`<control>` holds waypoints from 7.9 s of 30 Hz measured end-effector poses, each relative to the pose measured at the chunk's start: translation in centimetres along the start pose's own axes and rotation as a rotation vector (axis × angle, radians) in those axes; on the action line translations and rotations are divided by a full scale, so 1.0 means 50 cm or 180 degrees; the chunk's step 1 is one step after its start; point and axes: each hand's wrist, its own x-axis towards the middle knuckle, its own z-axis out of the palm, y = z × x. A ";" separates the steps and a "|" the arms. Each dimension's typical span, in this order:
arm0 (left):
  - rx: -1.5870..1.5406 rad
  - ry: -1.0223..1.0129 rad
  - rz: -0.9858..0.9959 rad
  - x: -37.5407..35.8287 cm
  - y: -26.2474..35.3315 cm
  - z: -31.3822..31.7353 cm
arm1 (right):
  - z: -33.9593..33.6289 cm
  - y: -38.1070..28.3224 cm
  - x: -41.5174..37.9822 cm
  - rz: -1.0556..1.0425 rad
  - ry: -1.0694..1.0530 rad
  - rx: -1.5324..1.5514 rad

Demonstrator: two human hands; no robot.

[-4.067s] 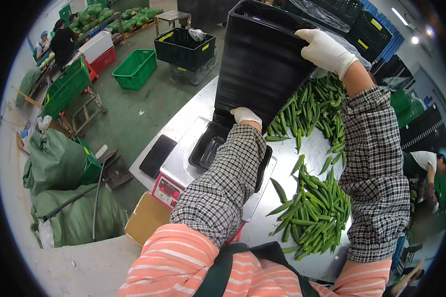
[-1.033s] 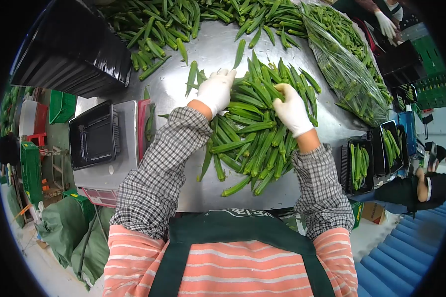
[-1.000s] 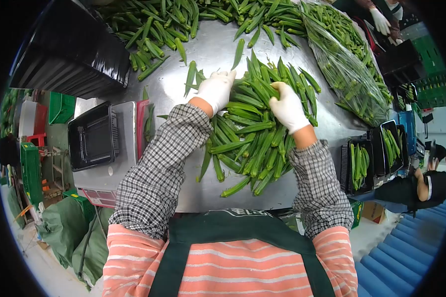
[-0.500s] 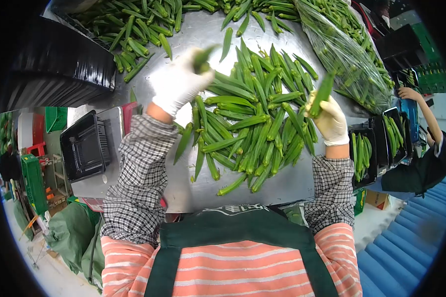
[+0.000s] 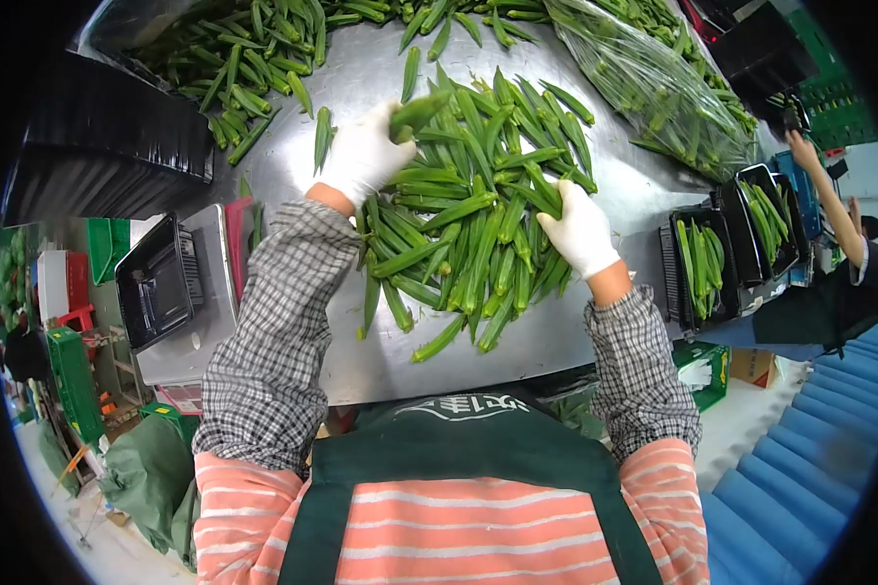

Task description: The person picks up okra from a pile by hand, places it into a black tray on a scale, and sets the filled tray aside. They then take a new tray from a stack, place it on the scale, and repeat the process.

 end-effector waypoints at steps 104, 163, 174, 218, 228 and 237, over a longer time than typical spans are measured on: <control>-0.0457 0.0231 -0.0881 -0.513 -0.453 -0.721 | 0.168 -0.734 -0.010 -0.1374 -0.0733 0.1791; -0.1740 0.2481 -0.1532 -0.796 -0.410 -0.631 | 0.174 -0.853 0.039 -0.3340 0.0082 0.1007; -0.1306 0.2480 -0.1291 -0.752 -0.439 -0.707 | 0.139 -0.557 -0.019 -0.0715 -0.0931 0.1054; 0.1578 0.2028 0.0364 -0.193 -0.114 -0.961 | -0.260 0.332 -0.322 0.3302 0.2313 0.2703; 0.1292 -0.0027 -0.0320 -0.559 -0.156 -0.563 | -0.287 0.327 -0.373 0.1639 0.2696 -0.0464; 0.0479 -0.0070 0.0473 -0.400 0.078 -0.366 | -0.057 0.040 -0.182 0.0198 0.0697 0.0449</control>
